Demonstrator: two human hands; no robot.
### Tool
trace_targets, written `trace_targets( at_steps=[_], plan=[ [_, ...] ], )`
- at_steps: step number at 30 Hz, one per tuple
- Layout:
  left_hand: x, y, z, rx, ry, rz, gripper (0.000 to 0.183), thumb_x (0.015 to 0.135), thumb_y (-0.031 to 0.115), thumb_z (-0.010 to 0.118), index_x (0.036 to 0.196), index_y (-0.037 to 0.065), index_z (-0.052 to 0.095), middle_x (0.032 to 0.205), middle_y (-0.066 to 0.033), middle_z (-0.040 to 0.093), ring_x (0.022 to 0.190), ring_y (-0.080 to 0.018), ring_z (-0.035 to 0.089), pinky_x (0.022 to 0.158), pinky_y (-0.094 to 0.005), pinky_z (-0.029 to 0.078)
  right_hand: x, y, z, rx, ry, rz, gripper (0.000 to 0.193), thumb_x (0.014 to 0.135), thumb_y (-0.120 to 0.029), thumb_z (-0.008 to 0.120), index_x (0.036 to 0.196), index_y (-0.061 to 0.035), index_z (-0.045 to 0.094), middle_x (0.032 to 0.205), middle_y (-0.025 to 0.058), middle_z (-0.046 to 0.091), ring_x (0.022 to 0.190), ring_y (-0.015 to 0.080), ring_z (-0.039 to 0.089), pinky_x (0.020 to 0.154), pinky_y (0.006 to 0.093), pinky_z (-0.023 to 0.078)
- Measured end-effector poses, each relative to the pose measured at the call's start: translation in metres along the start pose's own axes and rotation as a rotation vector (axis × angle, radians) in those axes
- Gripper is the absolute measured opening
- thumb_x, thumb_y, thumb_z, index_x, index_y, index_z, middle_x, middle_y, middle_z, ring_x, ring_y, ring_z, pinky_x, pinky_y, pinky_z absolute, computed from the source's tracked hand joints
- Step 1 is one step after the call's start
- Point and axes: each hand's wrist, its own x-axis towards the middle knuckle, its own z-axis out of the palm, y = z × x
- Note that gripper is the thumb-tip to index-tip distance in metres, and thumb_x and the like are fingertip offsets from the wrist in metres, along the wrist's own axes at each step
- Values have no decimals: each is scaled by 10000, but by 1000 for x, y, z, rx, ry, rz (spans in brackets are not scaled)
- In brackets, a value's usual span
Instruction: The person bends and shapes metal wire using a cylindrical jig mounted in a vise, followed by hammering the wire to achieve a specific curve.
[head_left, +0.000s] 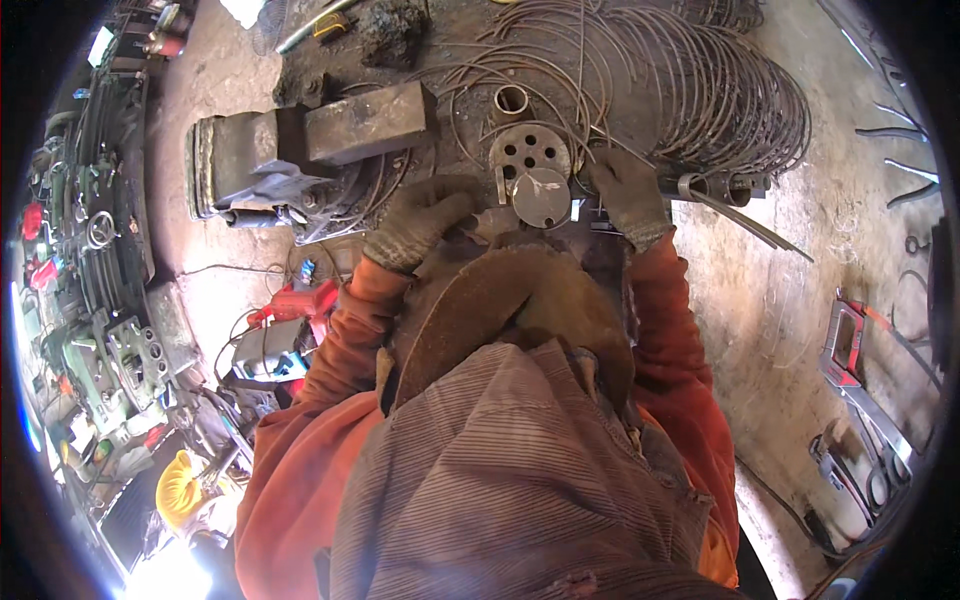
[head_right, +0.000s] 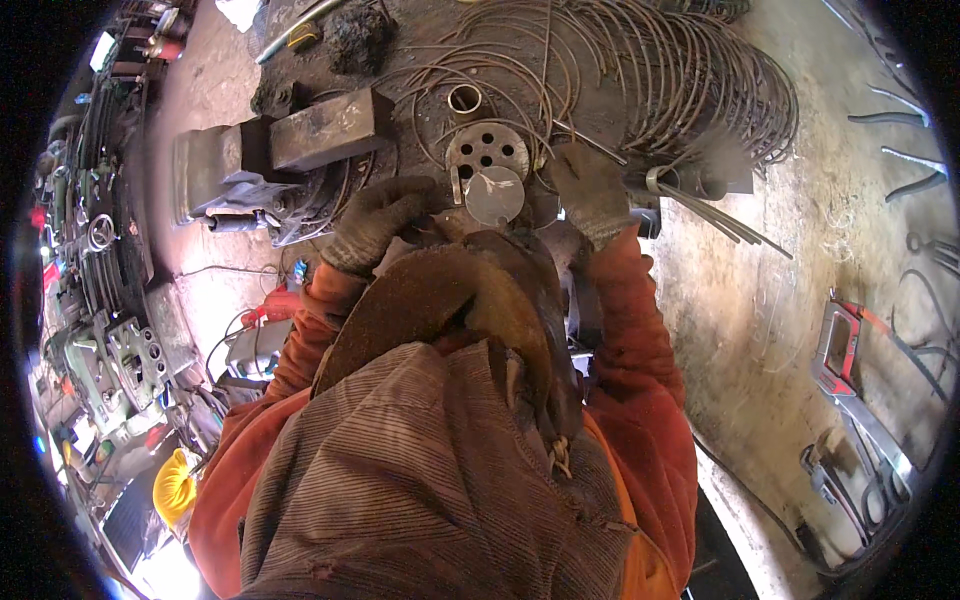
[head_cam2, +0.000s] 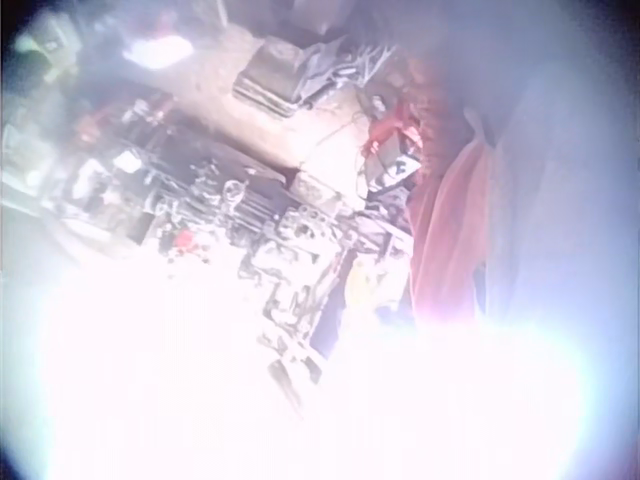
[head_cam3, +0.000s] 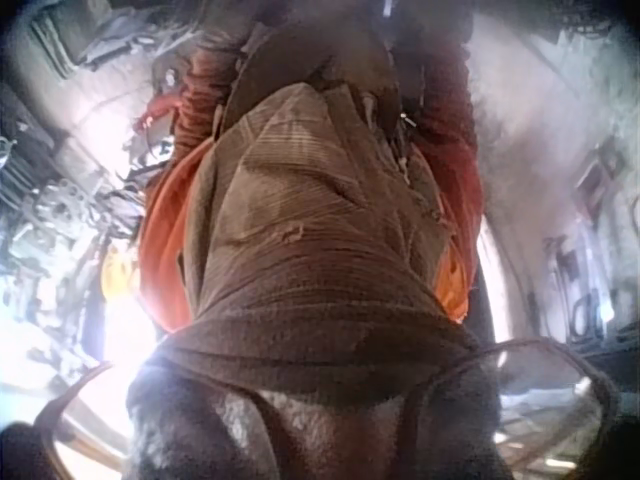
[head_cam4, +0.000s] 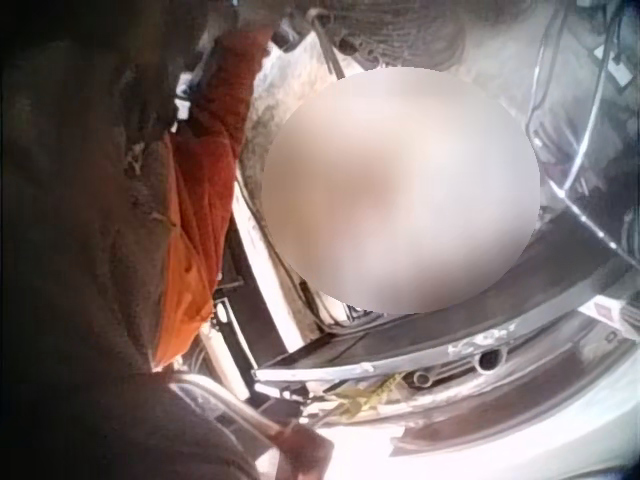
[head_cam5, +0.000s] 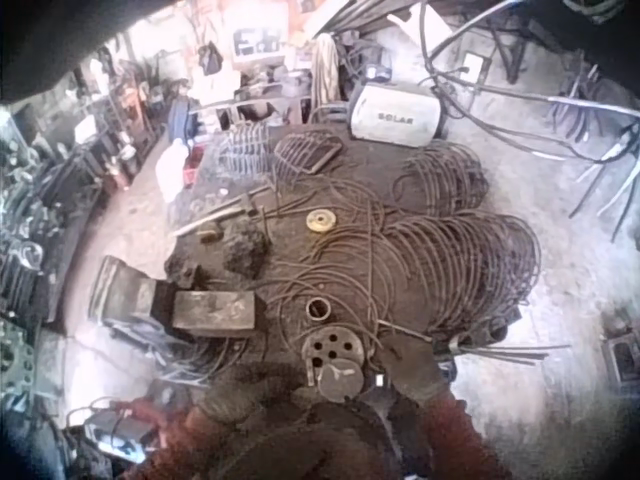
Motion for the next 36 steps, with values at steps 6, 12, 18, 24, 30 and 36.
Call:
trace_targets(
  at_steps=[6, 12, 18, 24, 30, 36],
  plan=[
    [1, 15, 20, 210, 16, 150, 407, 1002, 204, 682, 1334, -29, 642, 1159, -125, 741, 939, -178, 727, 802, -290, 585, -14, 3, 5, -62, 75, -54, 209, 935, -219, 663, 1011, -36, 729, 947, 213, 717, 860, 420, 691, 738, 490, 528],
    [9, 29, 47, 402, 36, 353, 320, 960, 157, 697, 1233, -9, 701, 1134, -166, 741, 998, -226, 726, 843, -328, 567, -20, 9, 15, 43, 116, 106, 202, 911, -199, 700, 991, -17, 736, 897, 195, 735, 834, 389, 712, 741, 473, 540],
    [7, 65, 73, 681, 1, 432, 281, 957, 270, 680, 1109, 42, 741, 1030, -185, 739, 967, -326, 728, 839, -407, 567, -29, 20, 29, 175, 66, 225, 282, 900, -253, 715, 985, 16, 714, 880, 190, 712, 801, 325, 692, 735, 434, 527],
    [57, 57, 121, 1194, -2, 923, 446, 962, 459, 622, 1049, 39, 743, 1092, -177, 716, 1050, -376, 679, 917, -485, 529, -52, -16, 26, 103, 205, -67, 241, 892, -184, 724, 1044, 3, 713, 1053, 218, 719, 962, 351, 719, 788, 419, 552],
    [87, 67, 143, 1354, -324, 642, 573, 921, 514, 630, 1082, -30, 713, 1100, -248, 680, 1054, -415, 659, 967, -504, 497, -79, -20, 47, 365, 184, 348, 380, 830, -207, 804, 1141, -12, 707, 1128, 174, 739, 1038, 309, 725, 854, 405, 561],
    [101, 56, 136, 1193, -416, 707, 529, 915, 470, 662, 1043, -41, 716, 1086, -228, 684, 1030, -407, 661, 968, -501, 492, -94, -18, 77, 370, 414, 347, 410, 820, -205, 819, 1164, -15, 702, 1133, 156, 745, 1046, 294, 727, 863, 404, 563]
  ],
)
